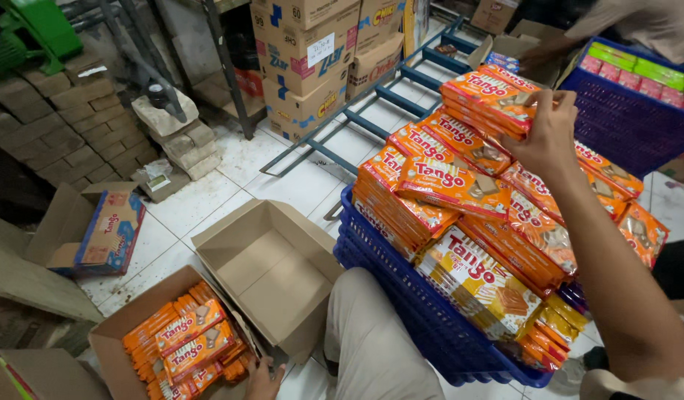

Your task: The person sits on a low stool and repeatedly picks up packs of Tango snacks from a blue crate, placing them into a cardboard box. The person arranges the snack packs neatly inside the box, filling it up over time.

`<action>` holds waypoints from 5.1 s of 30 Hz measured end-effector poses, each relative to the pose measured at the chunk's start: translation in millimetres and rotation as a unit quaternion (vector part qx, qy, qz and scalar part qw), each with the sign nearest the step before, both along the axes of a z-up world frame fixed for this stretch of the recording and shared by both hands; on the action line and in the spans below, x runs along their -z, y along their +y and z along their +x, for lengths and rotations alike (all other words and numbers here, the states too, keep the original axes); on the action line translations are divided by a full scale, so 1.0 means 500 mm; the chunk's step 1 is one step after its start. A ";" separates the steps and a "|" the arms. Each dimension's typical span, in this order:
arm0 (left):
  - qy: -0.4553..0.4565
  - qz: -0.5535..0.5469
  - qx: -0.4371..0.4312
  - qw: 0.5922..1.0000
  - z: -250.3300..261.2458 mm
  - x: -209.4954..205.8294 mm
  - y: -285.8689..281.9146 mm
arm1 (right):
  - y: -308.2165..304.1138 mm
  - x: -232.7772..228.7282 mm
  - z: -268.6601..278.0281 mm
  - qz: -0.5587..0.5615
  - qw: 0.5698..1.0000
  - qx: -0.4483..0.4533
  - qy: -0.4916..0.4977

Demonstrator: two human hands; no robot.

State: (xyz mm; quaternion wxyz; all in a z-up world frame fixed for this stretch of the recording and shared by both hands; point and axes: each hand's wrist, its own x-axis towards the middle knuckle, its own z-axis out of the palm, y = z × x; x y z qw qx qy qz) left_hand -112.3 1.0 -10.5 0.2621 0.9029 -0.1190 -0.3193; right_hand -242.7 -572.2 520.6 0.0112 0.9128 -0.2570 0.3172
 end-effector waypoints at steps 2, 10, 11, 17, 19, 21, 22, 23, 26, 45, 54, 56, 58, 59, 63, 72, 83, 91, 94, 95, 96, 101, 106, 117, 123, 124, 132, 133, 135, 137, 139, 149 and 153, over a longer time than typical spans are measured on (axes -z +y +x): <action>-0.001 -0.005 -0.009 1.000 -0.003 -0.010 -0.001 | 0.027 -0.011 -0.004 -0.005 1.000 -0.010 -0.018; -0.061 -0.101 -0.041 0.992 0.006 -0.037 -0.026 | 0.201 -0.090 -0.051 -0.077 0.984 -0.131 -0.091; -0.084 -0.171 -0.042 0.981 0.009 -0.052 -0.030 | 0.231 -0.097 -0.057 -0.065 0.984 -0.140 -0.088; 0.055 -0.435 -0.087 0.895 0.011 -0.381 -0.084 | 0.413 -0.082 -0.069 0.044 0.967 -0.232 -0.092; 0.157 -0.546 -0.119 0.815 0.003 -0.526 -0.090 | 0.465 -0.055 -0.069 0.098 0.955 -0.263 -0.091; 0.299 -0.680 -0.048 0.668 -0.004 -0.653 -0.081 | 0.504 -0.021 -0.077 0.128 0.938 -0.320 -0.041; 0.298 -0.679 -0.066 0.668 -0.003 -0.662 -0.074 | 0.518 0.008 -0.075 0.138 0.933 -0.330 -0.030; 0.360 -0.703 -0.032 0.612 -0.002 -0.669 -0.063 | 0.533 0.038 -0.071 0.161 0.913 -0.373 -0.034; 0.378 -0.719 -0.025 0.582 -0.015 -0.730 -0.007 | 0.572 0.142 -0.068 0.220 0.860 -0.458 -0.033; 0.140 -0.629 -0.322 0.693 -0.126 -0.552 0.244 | 0.751 0.464 0.127 0.714 0.545 -0.379 0.222; 0.126 -0.459 -0.244 0.845 -0.022 -0.462 0.315 | 0.803 0.686 0.199 0.781 0.520 -0.255 0.232; 0.097 -0.422 -0.247 0.867 0.024 -0.418 0.338 | 0.824 0.737 0.233 0.789 0.515 -0.237 0.236; 0.069 -0.386 -0.247 0.886 0.078 -0.412 0.349 | 0.847 0.774 0.284 0.795 0.513 -0.217 0.239; 0.081 -0.343 -0.264 0.898 0.105 -0.430 0.350 | 0.862 0.784 0.312 0.794 0.510 -0.216 0.251; 0.075 -0.183 -0.298 0.934 0.207 -0.304 0.361 | 0.916 0.804 0.437 0.803 0.491 -0.207 0.266; 0.030 0.141 -0.197 0.970 0.276 -0.161 0.362 | 0.970 1.105 0.622 0.785 0.534 -0.225 0.218; 0.157 0.136 -0.078 0.975 0.250 -0.090 0.235 | 0.954 1.222 0.631 0.441 0.774 -0.298 0.343; 0.176 0.130 -0.037 0.975 0.198 -0.048 0.189 | 1.064 1.098 0.721 0.162 0.761 -0.434 0.454; 0.178 0.100 -0.026 0.979 0.203 -0.071 0.191 | 1.122 1.021 0.770 0.205 0.698 -0.422 0.541; 0.198 0.094 -0.047 0.975 0.212 -0.083 0.193 | 1.122 1.035 0.779 0.179 0.691 -0.393 0.580; 0.218 0.087 -0.067 0.970 0.221 -0.095 0.195 | 1.120 1.049 0.789 0.152 0.682 -0.362 0.616; 0.217 0.113 -0.075 0.967 0.233 -0.089 0.218 | 1.147 1.022 0.785 0.174 0.674 -0.341 0.632; 0.170 0.145 -0.095 0.970 0.235 -0.075 0.247 | 1.103 1.036 0.746 0.273 0.686 -0.373 0.563; 0.197 0.034 -0.276 0.940 0.150 -0.094 0.201 | 1.190 1.135 0.520 0.327 0.659 -0.488 0.469; 0.228 0.073 -0.122 0.963 0.155 -0.185 0.194 | 1.231 1.316 0.435 0.128 0.657 -0.476 0.571; 0.229 0.072 -0.121 0.963 0.172 -0.209 0.212 | 1.244 1.317 0.435 0.129 0.656 -0.475 0.571; 0.217 0.146 -0.162 0.951 0.174 -0.240 0.205 | 1.276 1.434 0.422 -0.007 0.718 -0.558 0.417; 0.218 0.147 -0.162 0.951 0.164 -0.202 0.202 | 1.280 1.444 0.422 -0.005 0.718 -0.557 0.417; 0.217 0.180 -0.129 0.951 0.140 -0.128 0.194 | 1.288 1.463 0.419 -0.025 0.748 -0.583 0.315; 0.197 0.225 -0.090 0.950 0.154 -0.133 0.229 | 1.290 1.490 0.420 -0.050 0.757 -0.577 0.302; 0.173 0.272 -0.050 0.945 0.141 -0.120 0.229 | 1.296 1.505 0.425 -0.074 0.767 -0.570 0.285; 0.263 0.196 0.042 0.944 0.170 -0.216 0.238 | 1.307 1.462 0.418 -0.138 0.740 -0.605 0.260; 0.244 0.177 0.118 0.946 0.188 -0.244 0.250 | 1.291 1.495 0.415 -0.131 0.702 -0.638 0.287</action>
